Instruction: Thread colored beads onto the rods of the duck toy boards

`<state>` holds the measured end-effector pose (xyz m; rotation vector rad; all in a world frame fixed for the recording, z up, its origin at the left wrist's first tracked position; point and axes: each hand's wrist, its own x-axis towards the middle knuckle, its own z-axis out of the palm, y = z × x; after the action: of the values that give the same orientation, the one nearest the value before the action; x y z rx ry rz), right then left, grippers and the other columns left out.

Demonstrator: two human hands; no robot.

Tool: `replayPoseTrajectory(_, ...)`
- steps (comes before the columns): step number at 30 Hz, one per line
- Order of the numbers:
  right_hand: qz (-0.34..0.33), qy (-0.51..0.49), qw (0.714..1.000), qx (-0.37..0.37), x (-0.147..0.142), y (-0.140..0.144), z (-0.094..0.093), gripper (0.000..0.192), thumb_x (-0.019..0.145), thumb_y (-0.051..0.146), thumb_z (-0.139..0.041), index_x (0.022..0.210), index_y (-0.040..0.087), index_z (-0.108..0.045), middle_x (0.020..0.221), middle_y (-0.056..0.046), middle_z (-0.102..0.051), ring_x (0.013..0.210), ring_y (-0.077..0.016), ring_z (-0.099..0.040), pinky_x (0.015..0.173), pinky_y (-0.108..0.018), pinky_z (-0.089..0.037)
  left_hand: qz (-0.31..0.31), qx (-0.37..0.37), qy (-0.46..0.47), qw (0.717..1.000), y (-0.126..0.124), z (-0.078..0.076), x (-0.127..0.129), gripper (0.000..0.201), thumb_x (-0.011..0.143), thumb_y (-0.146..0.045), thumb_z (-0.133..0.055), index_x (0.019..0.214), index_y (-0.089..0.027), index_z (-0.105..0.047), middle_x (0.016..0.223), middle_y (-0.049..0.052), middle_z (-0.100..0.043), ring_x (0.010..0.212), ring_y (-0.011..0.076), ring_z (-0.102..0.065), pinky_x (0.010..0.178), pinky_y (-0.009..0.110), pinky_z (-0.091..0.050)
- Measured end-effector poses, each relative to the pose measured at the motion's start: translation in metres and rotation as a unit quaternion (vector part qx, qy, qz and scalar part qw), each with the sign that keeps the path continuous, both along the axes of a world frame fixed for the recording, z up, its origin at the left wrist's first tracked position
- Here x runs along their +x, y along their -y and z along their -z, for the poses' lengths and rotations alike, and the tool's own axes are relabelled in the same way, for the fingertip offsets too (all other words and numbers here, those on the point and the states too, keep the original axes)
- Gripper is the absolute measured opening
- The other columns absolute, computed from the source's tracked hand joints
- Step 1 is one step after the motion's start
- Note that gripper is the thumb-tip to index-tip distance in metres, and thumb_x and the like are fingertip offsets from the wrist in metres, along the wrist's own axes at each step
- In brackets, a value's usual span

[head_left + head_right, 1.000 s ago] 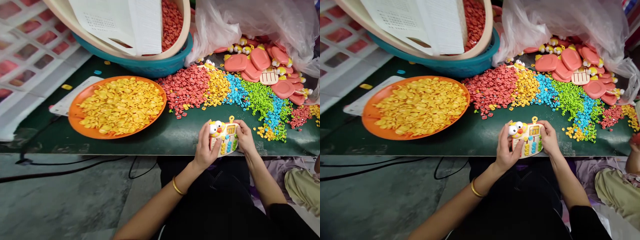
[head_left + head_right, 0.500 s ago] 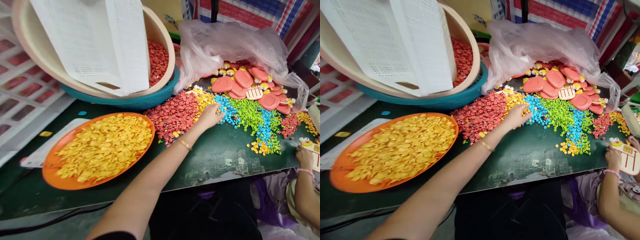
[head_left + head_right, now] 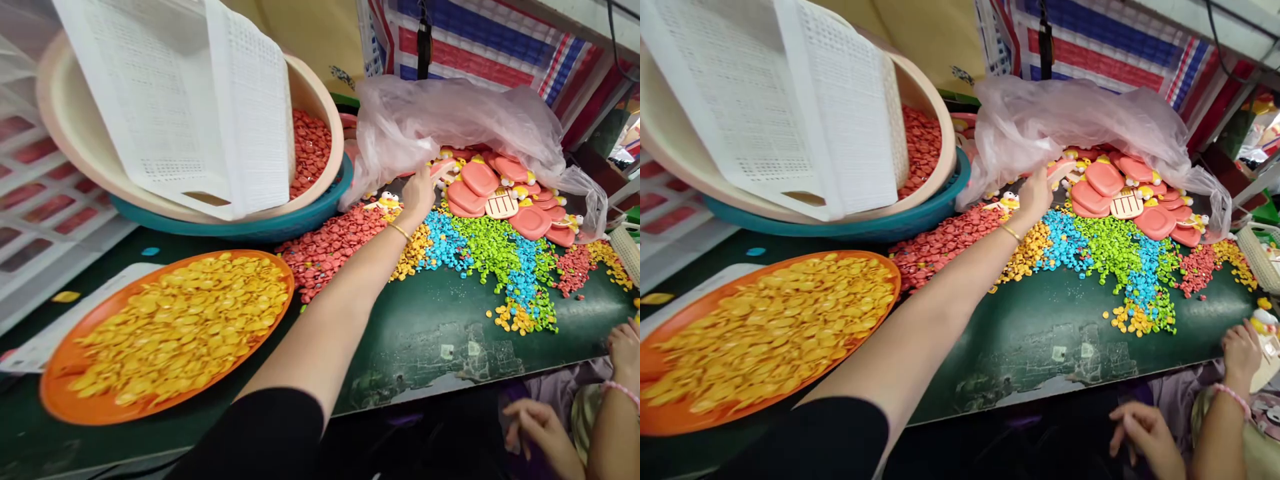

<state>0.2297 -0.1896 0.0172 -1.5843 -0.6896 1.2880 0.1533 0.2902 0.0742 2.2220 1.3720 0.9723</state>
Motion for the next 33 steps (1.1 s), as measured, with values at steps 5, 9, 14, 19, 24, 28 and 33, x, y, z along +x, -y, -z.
replayPoseTrajectory(5, 0.08, -0.146, 0.976, 0.143, -0.048, -0.087, -0.005, 0.047, 0.082, 0.061, -0.068, 0.114, 0.028, -0.068, 0.095, -0.008, -0.075, 0.076, -0.0206, -0.071, 0.047, -0.025, -0.049, 0.016, -0.139, 0.41, 0.901, 0.114, 0.015, -0.061, 0.04, 0.094, -0.042, -0.06, 0.124, -0.016, -0.056, 0.122, 0.014, -0.069, 0.11, 0.0252, -0.067, 0.094, 0.04, -0.056)
replayPoseTrajectory(9, 0.116, -0.157, 0.962, 0.189, -0.067, -0.161, -0.012, 0.069, 0.081, 0.062, -0.069, 0.138, 0.029, -0.048, 0.135, -0.011, -0.062, 0.115, -0.0256, -0.064, 0.086, -0.041, -0.058, 0.029, -0.289, 0.528, 0.798, 0.261, 0.051, -0.105, 0.06, 0.08, -0.041, -0.077, 0.132, -0.019, -0.055, 0.131, 0.013, -0.066, 0.116, 0.0279, -0.066, 0.099, 0.043, -0.057)
replayPoseTrajectory(14, -0.034, -0.054, 0.99, 0.124, -0.056, -0.182, 0.001, 0.059, 0.066, 0.046, -0.084, 0.117, 0.024, -0.063, 0.103, -0.005, -0.072, 0.09, -0.02, -0.068, 0.082, -0.034, -0.057, -0.037, -0.217, 0.49, 0.843, 0.342, 0.083, -0.157, 0.061, 0.091, -0.053, -0.058, 0.143, -0.025, -0.042, 0.142, 0.015, -0.055, 0.128, 0.0295, -0.058, 0.101, 0.049, -0.055)
replayPoseTrajectory(19, -0.159, 0.032, 0.985, 0.067, -0.039, -0.196, 0.013, 0.05, 0.057, 0.038, -0.088, 0.099, 0.022, -0.067, 0.085, 0.0, -0.072, 0.07, -0.0156, -0.064, 0.066, -0.029, -0.054, 0.049, -0.096, 0.14, 0.984, 0.316, 0.087, -0.179, 0.065, 0.087, -0.049, -0.068, 0.144, -0.026, -0.046, 0.162, 0.015, -0.026, 0.148, 0.0353, -0.031, 0.117, 0.056, -0.034)
replayPoseTrajectory(24, -0.124, 0.195, 0.97, 0.077, -0.035, -0.205, 0.021, 0.026, 0.077, 0.041, -0.067, 0.088, 0.019, -0.075, 0.086, -0.006, -0.076, 0.075, -0.0191, -0.066, 0.071, -0.031, -0.051, 0.098, -0.054, 0.014, 0.994, 0.312, 0.088, -0.171, 0.046, 0.097, -0.041, -0.055, 0.139, -0.023, -0.055, 0.164, 0.013, -0.026, 0.145, 0.033, -0.036, 0.117, 0.053, -0.035)
replayPoseTrajectory(28, -0.126, 0.296, 0.943, 0.086, -0.034, -0.205, 0.019, 0.021, 0.08, 0.033, -0.061, 0.083, 0.02, -0.077, 0.085, -0.005, -0.077, 0.075, -0.0198, -0.066, 0.073, -0.032, -0.049, 0.078, -0.057, 0.032, 0.995, 0.317, 0.093, -0.17, 0.046, 0.096, -0.04, -0.056, 0.139, -0.022, -0.057, 0.162, 0.012, -0.031, 0.141, 0.032, -0.043, 0.113, 0.049, -0.042)
replayPoseTrajectory(33, -0.119, 0.287, 0.948, 0.076, -0.037, -0.205, 0.023, 0.022, 0.08, 0.034, -0.061, 0.083, 0.02, -0.077, 0.085, -0.005, -0.077, 0.076, -0.0202, -0.066, 0.072, -0.032, -0.048, 0.08, -0.056, 0.059, 0.993, 0.316, 0.095, -0.17, 0.046, 0.094, -0.038, -0.059, 0.137, -0.021, -0.059, 0.16, 0.013, -0.034, 0.14, 0.0326, -0.044, 0.113, 0.049, -0.043)
